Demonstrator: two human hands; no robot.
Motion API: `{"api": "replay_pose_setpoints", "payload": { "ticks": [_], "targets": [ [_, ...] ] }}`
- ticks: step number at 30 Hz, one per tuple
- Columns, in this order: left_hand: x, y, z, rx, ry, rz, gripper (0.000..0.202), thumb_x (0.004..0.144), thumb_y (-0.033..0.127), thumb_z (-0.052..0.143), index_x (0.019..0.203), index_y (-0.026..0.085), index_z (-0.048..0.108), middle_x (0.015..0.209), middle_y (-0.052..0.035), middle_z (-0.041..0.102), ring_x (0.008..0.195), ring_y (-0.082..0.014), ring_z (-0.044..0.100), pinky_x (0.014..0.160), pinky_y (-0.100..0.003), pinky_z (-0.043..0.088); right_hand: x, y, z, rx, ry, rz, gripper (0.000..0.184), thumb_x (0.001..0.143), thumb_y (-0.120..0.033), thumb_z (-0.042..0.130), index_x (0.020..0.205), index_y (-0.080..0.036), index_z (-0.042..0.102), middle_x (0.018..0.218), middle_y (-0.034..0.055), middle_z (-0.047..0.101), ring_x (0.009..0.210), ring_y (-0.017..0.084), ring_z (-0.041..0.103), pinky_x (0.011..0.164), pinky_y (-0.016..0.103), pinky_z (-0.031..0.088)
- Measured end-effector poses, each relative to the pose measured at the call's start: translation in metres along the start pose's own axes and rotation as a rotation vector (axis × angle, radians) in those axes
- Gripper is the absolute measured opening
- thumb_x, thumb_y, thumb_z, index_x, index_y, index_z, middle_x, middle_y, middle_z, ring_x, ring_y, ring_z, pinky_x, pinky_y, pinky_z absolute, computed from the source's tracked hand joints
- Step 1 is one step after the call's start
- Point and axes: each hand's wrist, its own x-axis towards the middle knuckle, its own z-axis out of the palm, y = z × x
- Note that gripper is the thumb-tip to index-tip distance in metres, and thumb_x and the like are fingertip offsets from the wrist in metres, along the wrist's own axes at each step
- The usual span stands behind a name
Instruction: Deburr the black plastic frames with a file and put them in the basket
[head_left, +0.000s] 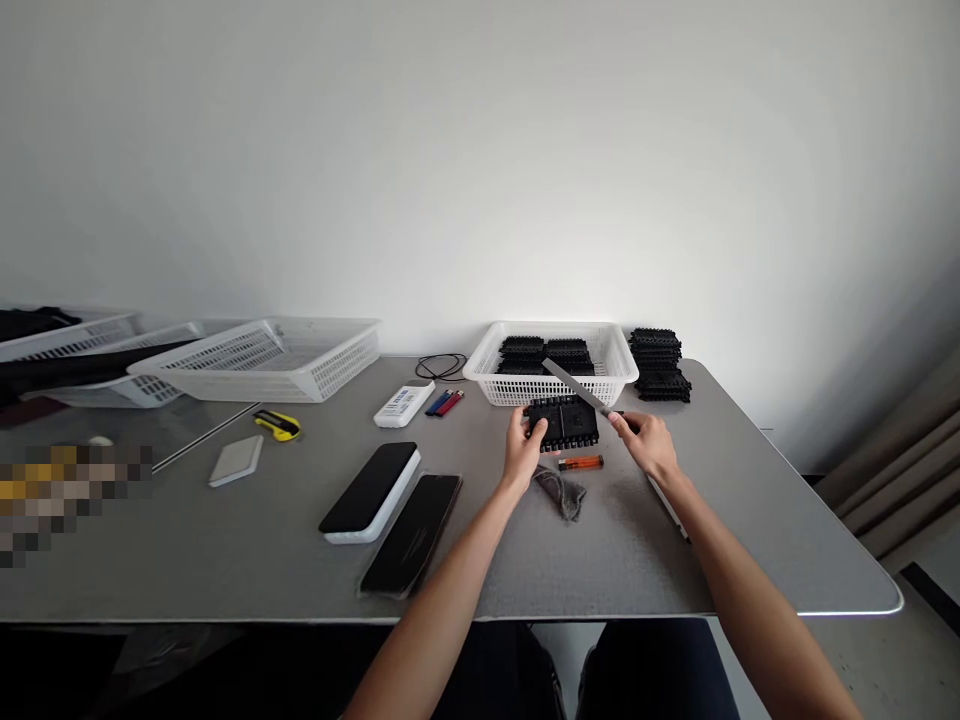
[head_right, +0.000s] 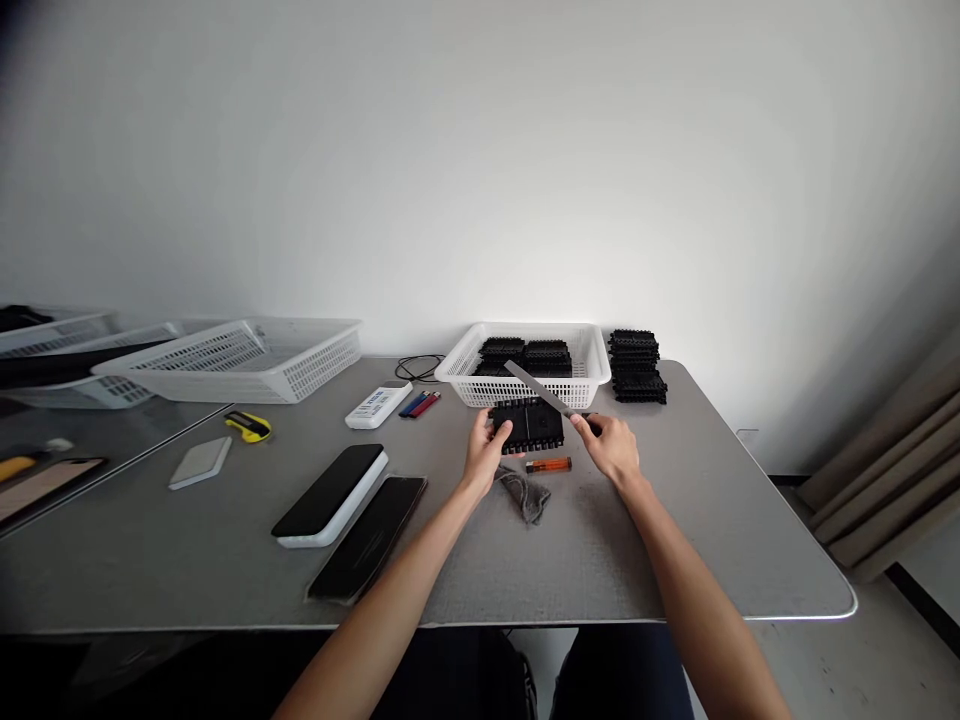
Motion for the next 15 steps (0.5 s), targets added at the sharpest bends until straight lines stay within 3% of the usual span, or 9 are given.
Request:
{"api": "replay_pose_setpoints", "payload": {
  "ticks": [3, 9, 15],
  "targets": [
    [0.0004, -0.0014, -0.0001, 0.027, -0.026, 0.021, 0.048, 0.078, 0.046, 0.068, 0.116, 0.025, 0.047, 0.099, -0.0053, 0.068, 0.08, -0.0221, 0.07, 0.064, -0.038, 0.062, -0.0018, -0.0035, 0.0009, -0.058, -0.016, -0.032, 0.064, 0.086, -0.076, 0.034, 0.055, -0.022, 0.049, 0.052, 0.0024, 0.051, 0.052, 0.017, 0.044, 0.051, 0.028, 0.025],
    [0.0035, -0.0053, 0.001, 0.102, -0.007, 0.138, 0.039, 0.08, 0.036, 0.068, 0.111, 0.022, 0.05, 0.096, -0.0064, 0.072, 0.093, -0.0226, 0.07, 0.087, -0.039, 0.055, -0.0044, -0.0068, 0.0055, -0.191, -0.042, -0.066, 0.065, 0.084, -0.078, 0.037, 0.055, -0.022, 0.054, 0.054, 0.0049, 0.055, 0.053, 0.018, 0.049, 0.052, 0.028, 0.024],
    [0.001, -0.0034, 0.0047, 0.137, -0.044, 0.193, 0.034, 0.079, 0.033, 0.067, 0.107, 0.021, 0.053, 0.1, -0.0072, 0.072, 0.097, -0.0224, 0.068, 0.088, -0.037, 0.052, -0.0063, -0.0104, 0.0085, -0.316, -0.019, -0.063, 0.069, 0.081, -0.082, 0.037, 0.05, -0.021, 0.052, 0.051, 0.0057, 0.054, 0.052, 0.018, 0.052, 0.051, 0.029, 0.022]
  ]
}}
